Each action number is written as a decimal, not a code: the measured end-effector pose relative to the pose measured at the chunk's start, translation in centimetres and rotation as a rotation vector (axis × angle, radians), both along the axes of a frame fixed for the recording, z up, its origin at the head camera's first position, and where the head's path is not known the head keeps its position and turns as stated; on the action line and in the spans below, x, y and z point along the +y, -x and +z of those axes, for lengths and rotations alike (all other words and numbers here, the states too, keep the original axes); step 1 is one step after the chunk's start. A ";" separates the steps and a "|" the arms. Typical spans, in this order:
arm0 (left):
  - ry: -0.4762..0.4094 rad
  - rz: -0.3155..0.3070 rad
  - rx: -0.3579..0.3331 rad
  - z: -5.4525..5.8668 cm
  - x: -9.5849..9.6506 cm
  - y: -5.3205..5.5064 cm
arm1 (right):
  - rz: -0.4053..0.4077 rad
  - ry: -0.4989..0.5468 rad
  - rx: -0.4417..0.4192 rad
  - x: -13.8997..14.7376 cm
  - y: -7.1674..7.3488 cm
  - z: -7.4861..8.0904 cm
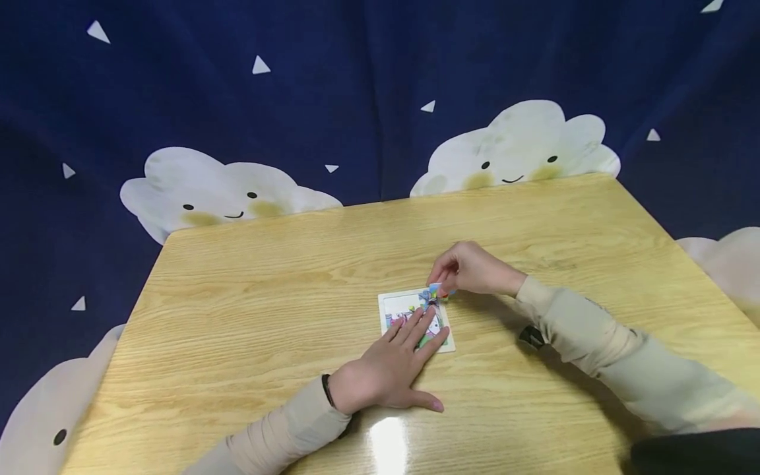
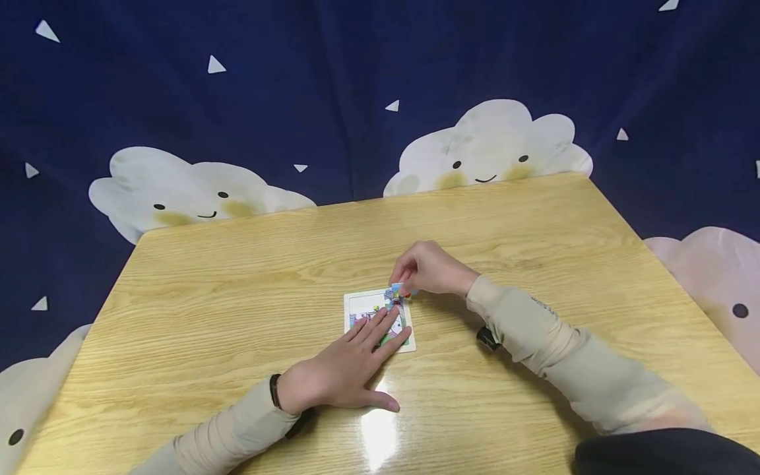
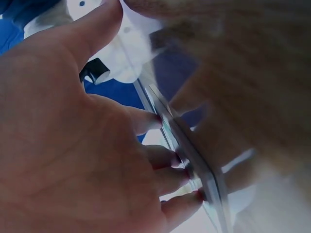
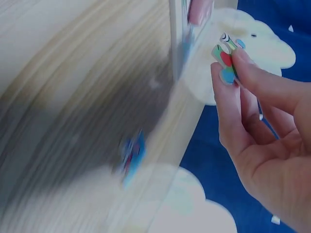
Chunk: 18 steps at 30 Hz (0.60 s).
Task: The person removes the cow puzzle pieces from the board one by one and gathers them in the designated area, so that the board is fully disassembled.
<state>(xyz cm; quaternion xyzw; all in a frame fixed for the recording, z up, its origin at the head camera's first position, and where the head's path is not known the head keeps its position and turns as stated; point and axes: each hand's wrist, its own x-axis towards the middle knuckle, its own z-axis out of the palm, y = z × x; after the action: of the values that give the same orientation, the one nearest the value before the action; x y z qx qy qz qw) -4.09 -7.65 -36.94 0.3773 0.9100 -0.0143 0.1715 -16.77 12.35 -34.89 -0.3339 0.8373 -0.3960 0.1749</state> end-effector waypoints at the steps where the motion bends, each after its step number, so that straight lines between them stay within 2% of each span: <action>1: -0.001 0.003 0.001 0.0 -0.1 0.0 | -0.011 -0.006 -0.005 0.5 0.1 0.1; 8: -0.014 0.012 0.005 0.2 -0.3 0.0 | -0.082 -0.092 -0.023 4.5 0.9 0.4; 13: -0.018 0.014 -0.005 0.2 -0.3 0.0 | -0.135 -0.159 -0.048 7.4 1.6 0.0; 18: 0.004 -0.002 0.013 0.2 -0.1 0.0 | -0.164 -0.189 -0.062 9.4 2.2 -0.4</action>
<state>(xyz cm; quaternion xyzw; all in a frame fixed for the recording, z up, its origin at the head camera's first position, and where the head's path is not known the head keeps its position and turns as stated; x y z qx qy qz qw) -4.13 -7.79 -36.79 0.3776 0.9107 -0.0188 0.1661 -19.00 21.71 -35.33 -0.2339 0.8895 -0.3386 0.1985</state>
